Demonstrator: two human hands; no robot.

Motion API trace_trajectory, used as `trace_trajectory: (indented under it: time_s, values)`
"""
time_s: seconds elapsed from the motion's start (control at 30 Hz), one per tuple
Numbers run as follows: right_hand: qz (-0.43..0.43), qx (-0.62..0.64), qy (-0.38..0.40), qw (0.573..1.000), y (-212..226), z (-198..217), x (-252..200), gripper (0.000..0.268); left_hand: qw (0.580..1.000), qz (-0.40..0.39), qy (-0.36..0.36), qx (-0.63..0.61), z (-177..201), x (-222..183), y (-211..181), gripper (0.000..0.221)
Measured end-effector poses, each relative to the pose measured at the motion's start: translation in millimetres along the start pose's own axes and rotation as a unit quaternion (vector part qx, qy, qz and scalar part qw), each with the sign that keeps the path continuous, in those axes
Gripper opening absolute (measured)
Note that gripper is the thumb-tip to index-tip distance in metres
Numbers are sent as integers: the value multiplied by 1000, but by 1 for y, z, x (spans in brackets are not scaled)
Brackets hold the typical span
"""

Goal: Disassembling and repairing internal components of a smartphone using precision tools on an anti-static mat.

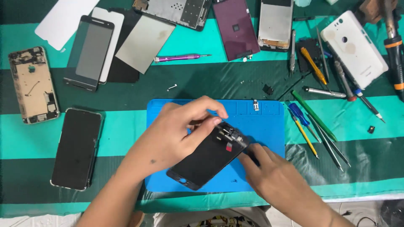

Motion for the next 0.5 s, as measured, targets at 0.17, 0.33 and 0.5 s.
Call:
trace_trajectory:
  time_s: [0.17,0.33,0.5]
  values:
    - [-15,-1,-34,999,-5,0,-17,41,997,-44,51,44,-20,7,12,14]
    - [-263,34,-198,944,-61,17,-62,37,989,-31,127,74,-35,10,16,16]
    - [-324,-2,-226,919,-82,21,-73,23,979,-61,155,121,-53,5,27,17]
Point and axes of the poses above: each hand's wrist, its own x-axis towards the middle knuckle, its own z-axis out of the back of the hand, y = z × x, the point moved 3 cm from there along x, towards the middle knuckle, and after that the axes turned 4 degrees about -z, right-handed, at the moved point
